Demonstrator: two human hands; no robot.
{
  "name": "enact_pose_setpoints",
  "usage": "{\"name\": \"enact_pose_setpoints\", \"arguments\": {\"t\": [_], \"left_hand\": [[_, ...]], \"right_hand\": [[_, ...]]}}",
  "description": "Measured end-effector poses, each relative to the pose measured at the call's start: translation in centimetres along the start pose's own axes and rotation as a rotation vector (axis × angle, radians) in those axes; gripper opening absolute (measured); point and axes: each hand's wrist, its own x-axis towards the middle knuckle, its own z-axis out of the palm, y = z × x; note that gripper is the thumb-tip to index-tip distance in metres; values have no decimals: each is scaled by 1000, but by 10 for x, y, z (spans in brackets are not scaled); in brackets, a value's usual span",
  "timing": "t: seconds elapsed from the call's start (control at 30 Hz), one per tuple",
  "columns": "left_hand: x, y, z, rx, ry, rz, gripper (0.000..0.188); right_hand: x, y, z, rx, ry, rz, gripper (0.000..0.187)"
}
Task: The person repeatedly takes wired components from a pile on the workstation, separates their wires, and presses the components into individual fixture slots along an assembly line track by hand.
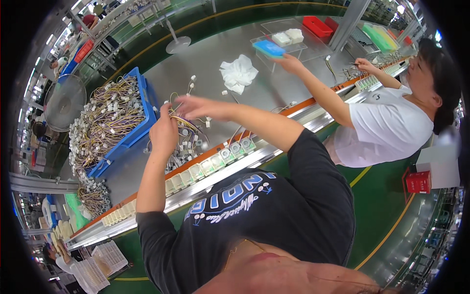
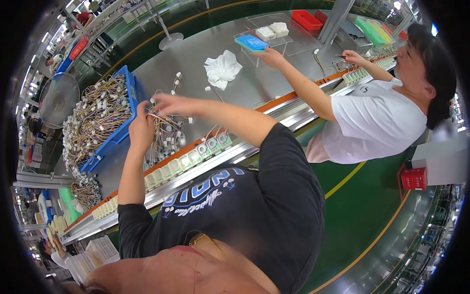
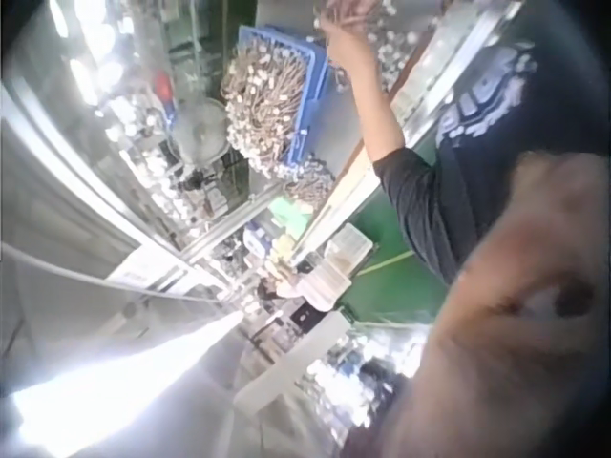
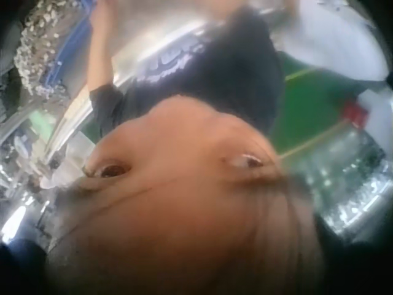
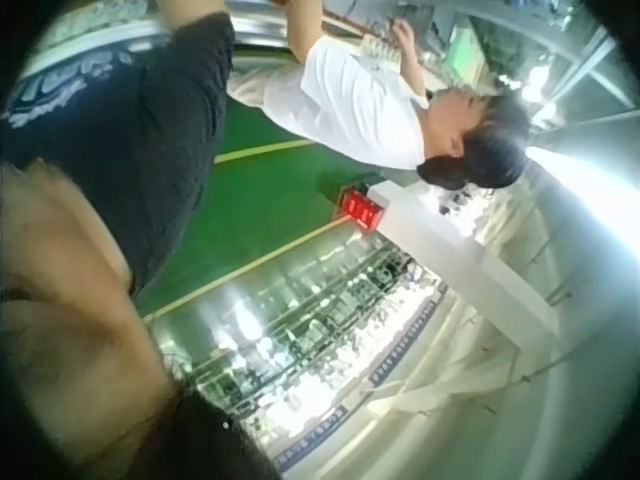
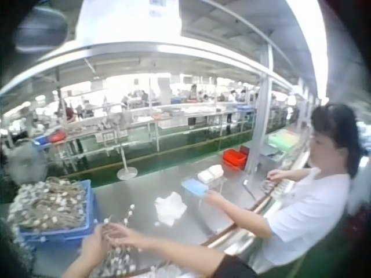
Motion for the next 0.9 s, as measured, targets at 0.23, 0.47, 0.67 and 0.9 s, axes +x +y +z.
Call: {"name": "enact_pose_setpoints", "arguments": {"t": [0.23, 0.47, 0.67, 0.9], "left_hand": [[8, -12, -2, 81, 59, 144, 21], [-1, -76, 12, 242, 124, 276, 10], [-26, -62, 55, -820, -720, -359, 19], [-41, -2, 83, -655, -227, 39, 23]], "right_hand": [[-4, -26, -18, 107, 140, 293, 12], [-35, -13, -105, -733, 318, 43, 12], [-64, 53, -100, -1659, -49, 521, 20], [-43, 54, -22, -271, -98, 451, 22]]}}
